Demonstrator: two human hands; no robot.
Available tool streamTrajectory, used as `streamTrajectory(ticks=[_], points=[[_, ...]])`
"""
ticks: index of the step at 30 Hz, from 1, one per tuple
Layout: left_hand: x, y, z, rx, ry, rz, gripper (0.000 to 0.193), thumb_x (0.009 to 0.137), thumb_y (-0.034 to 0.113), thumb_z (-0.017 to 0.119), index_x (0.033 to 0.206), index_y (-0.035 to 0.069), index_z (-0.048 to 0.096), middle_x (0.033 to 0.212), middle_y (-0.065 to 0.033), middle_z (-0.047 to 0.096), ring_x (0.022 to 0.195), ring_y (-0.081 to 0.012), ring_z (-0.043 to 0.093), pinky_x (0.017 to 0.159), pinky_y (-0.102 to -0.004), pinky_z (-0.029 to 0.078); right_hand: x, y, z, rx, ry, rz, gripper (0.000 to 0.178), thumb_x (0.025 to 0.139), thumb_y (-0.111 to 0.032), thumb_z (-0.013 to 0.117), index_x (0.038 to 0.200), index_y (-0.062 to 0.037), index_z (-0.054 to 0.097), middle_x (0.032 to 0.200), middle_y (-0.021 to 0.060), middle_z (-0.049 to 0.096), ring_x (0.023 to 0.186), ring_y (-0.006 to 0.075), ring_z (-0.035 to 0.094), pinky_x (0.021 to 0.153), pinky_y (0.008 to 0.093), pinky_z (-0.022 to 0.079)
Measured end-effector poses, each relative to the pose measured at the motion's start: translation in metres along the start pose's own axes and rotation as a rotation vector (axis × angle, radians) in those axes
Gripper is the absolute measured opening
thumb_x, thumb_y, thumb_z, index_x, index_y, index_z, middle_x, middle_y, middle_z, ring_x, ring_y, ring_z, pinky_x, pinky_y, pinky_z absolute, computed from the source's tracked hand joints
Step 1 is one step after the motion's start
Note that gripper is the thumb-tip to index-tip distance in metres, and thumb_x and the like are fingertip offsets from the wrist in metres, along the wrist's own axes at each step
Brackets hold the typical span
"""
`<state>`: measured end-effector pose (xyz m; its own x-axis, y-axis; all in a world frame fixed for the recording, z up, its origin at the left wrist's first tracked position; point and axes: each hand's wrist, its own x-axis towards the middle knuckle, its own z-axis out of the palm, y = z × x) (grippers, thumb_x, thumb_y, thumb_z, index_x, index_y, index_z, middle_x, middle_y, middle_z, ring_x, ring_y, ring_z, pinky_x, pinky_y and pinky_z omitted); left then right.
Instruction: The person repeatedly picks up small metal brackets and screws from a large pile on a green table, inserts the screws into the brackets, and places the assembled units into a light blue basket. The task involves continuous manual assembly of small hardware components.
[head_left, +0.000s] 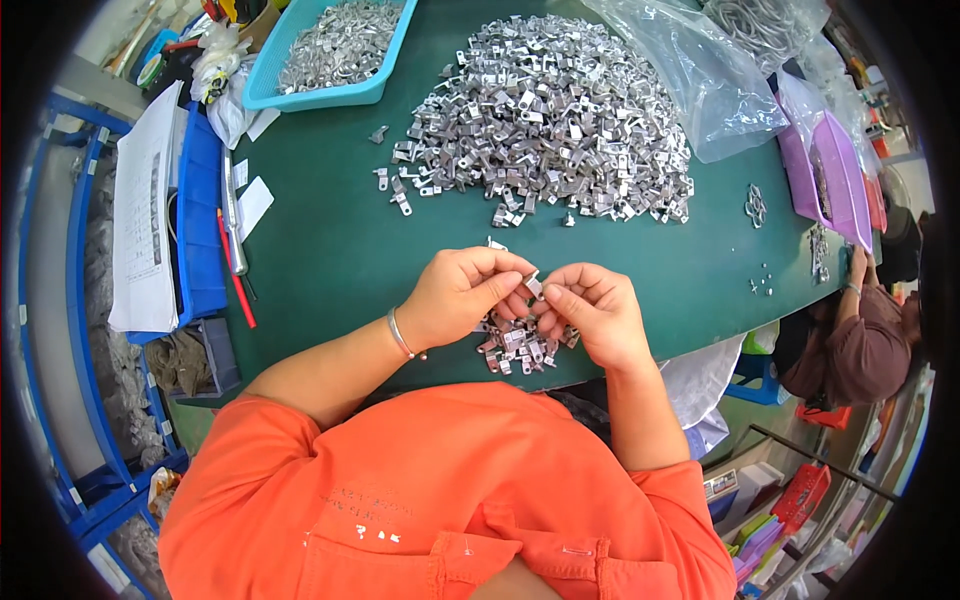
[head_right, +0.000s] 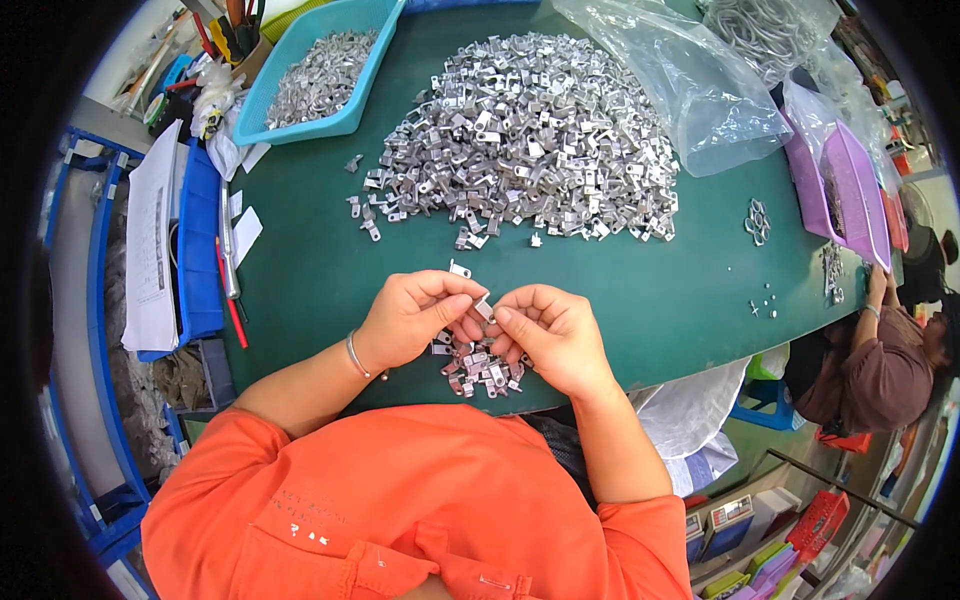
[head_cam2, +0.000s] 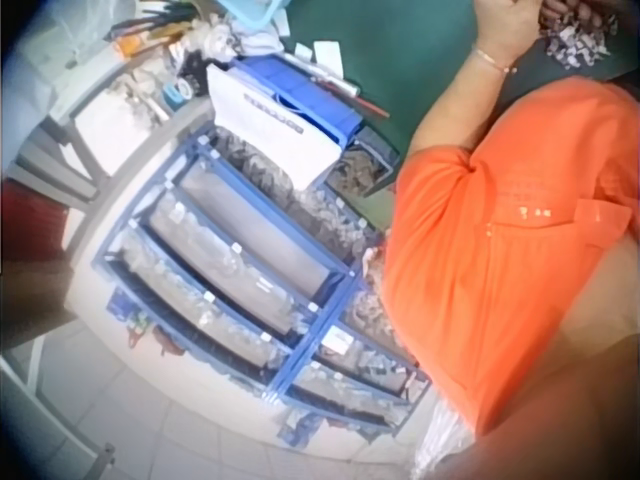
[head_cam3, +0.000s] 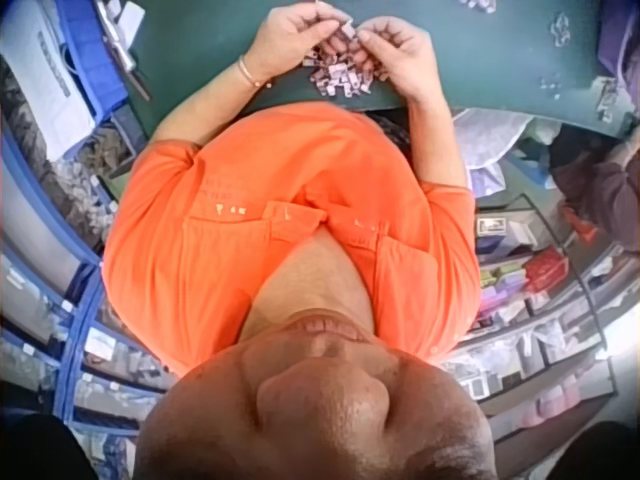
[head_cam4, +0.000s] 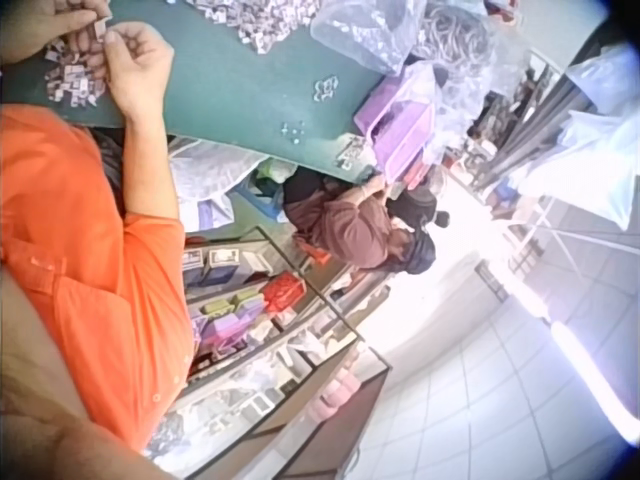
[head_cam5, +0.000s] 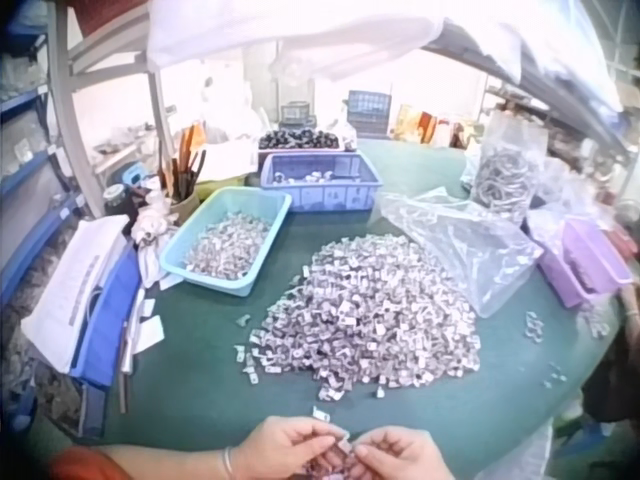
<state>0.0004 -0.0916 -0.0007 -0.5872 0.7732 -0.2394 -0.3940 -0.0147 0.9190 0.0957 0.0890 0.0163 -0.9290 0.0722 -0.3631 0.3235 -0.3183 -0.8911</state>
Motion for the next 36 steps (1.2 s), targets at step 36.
streamTrajectory(ticks=[36], points=[[0.000,-0.002,-0.007,-0.112,-0.015,0.105,0.028,0.088,-0.001,0.065,0.115,-0.006,0.058,0.101,-0.0103,0.065,0.087,-0.0154,0.066,0.078,-0.0271,0.056,0.012,0.009,0.008,-0.386,0.103,-0.550,0.014,0.079,0.012,0.065,0.090,0.0026,0.066,0.091,0.0105,0.067,0.083,0.0164,0.068,0.073,0.0271,0.058]])
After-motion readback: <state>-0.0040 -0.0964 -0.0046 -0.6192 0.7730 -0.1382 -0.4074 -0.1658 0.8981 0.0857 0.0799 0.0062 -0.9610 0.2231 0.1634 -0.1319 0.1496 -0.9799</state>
